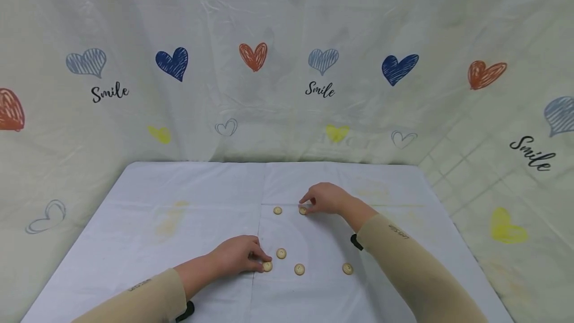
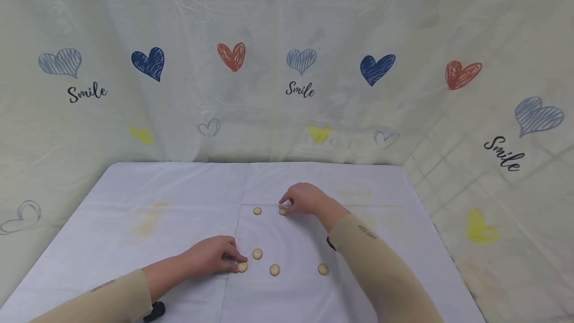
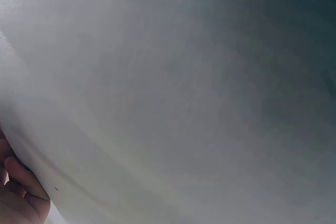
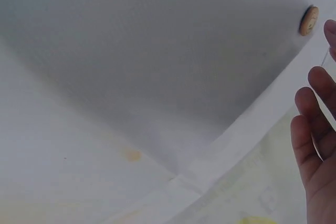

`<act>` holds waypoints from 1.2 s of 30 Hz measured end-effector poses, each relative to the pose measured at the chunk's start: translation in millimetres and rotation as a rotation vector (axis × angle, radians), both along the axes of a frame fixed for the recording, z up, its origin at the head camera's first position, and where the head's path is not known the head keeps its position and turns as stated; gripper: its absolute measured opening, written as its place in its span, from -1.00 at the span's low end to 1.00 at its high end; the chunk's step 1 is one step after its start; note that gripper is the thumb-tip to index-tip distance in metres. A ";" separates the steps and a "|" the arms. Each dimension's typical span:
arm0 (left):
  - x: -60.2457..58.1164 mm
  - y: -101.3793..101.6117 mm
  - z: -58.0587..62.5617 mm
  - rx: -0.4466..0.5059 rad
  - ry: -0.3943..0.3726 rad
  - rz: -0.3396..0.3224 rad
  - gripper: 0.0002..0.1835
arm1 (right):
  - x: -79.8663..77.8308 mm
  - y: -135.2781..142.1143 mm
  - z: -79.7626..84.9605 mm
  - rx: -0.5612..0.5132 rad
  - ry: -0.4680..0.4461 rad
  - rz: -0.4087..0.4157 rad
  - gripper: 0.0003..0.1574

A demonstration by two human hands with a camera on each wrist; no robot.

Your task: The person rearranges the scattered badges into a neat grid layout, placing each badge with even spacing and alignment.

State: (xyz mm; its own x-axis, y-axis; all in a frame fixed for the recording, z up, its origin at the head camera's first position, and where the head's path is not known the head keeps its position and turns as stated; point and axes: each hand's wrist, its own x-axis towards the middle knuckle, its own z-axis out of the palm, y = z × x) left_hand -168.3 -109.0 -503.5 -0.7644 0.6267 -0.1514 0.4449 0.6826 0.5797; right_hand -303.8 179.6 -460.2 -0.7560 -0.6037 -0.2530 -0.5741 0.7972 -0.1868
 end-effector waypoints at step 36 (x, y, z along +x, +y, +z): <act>1.1 2.5 -2.7 -0.002 -0.003 0.005 -0.72 | 110.4 100.7 18.2 -0.161 0.005 0.087 -0.62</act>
State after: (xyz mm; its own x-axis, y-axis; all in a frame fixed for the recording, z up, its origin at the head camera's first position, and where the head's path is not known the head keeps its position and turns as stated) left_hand -167.1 -106.6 -506.2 -0.7673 0.6224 -0.1544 0.4396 0.6859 0.5799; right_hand -193.4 280.3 -442.0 -0.7003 -0.6992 -0.1436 -0.6408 0.7045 -0.3050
